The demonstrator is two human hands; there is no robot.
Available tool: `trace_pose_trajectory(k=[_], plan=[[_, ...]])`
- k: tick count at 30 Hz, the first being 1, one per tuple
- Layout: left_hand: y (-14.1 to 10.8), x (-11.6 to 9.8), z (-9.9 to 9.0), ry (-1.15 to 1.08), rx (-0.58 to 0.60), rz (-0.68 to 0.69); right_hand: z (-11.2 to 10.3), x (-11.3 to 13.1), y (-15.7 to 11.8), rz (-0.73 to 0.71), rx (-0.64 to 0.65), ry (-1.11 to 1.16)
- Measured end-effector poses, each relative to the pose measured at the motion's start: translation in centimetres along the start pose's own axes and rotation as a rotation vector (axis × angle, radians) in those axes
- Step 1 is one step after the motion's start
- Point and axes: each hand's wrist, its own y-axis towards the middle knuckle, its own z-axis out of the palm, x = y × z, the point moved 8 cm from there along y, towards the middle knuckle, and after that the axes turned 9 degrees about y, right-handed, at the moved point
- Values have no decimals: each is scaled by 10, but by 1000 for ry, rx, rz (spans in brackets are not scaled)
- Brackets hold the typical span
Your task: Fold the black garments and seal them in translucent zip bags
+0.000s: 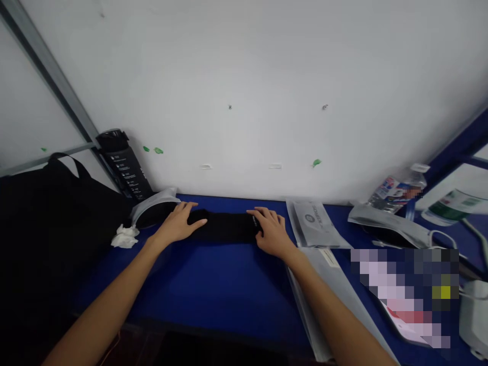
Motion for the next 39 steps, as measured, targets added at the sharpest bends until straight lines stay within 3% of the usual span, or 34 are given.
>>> trace_pose_trajectory(k=[2,4,8,11,15,17,18,20,22,24,27,29,31,33,36,39], plan=[[-1,6,0,-82,42,-76,-9,3,-1,-1,-77,-37],[-4,10,3,-149,121,-133,-11,17,-2,-92,-73,24],[-5,13,2,-208,161,-150,8,51,-7,-258,194,169],[-2,3,-5,-257,60,-101,25,61,-9,-205,354,155],[-9,-36,-25,-417,-271,41,32,73,-10,-215,363,180],[-19,-63,-22,-480,-321,151,29,78,-9,-257,309,246],[-23,-78,-14,-478,-258,227,24,76,-6,-242,233,293],[-33,-106,6,-395,-83,395,5,60,1,-131,-20,382],[-42,-120,22,-291,26,500,-17,40,0,-39,-291,430],[-43,-118,26,-283,28,490,-27,36,-1,-113,-373,437],[-36,-103,21,-370,-74,402,-13,51,0,-327,-147,388],[-31,-91,12,-291,-208,315,1,57,-1,-365,-8,334],[-27,-76,7,-134,-271,152,8,59,-1,-345,37,295],[-23,-60,14,-73,-153,-4,9,60,-2,-328,54,287],[-19,-50,31,-237,90,-48,5,60,-4,-336,100,325],[-13,-45,24,-325,31,-33,-7,53,-4,-334,80,354]])
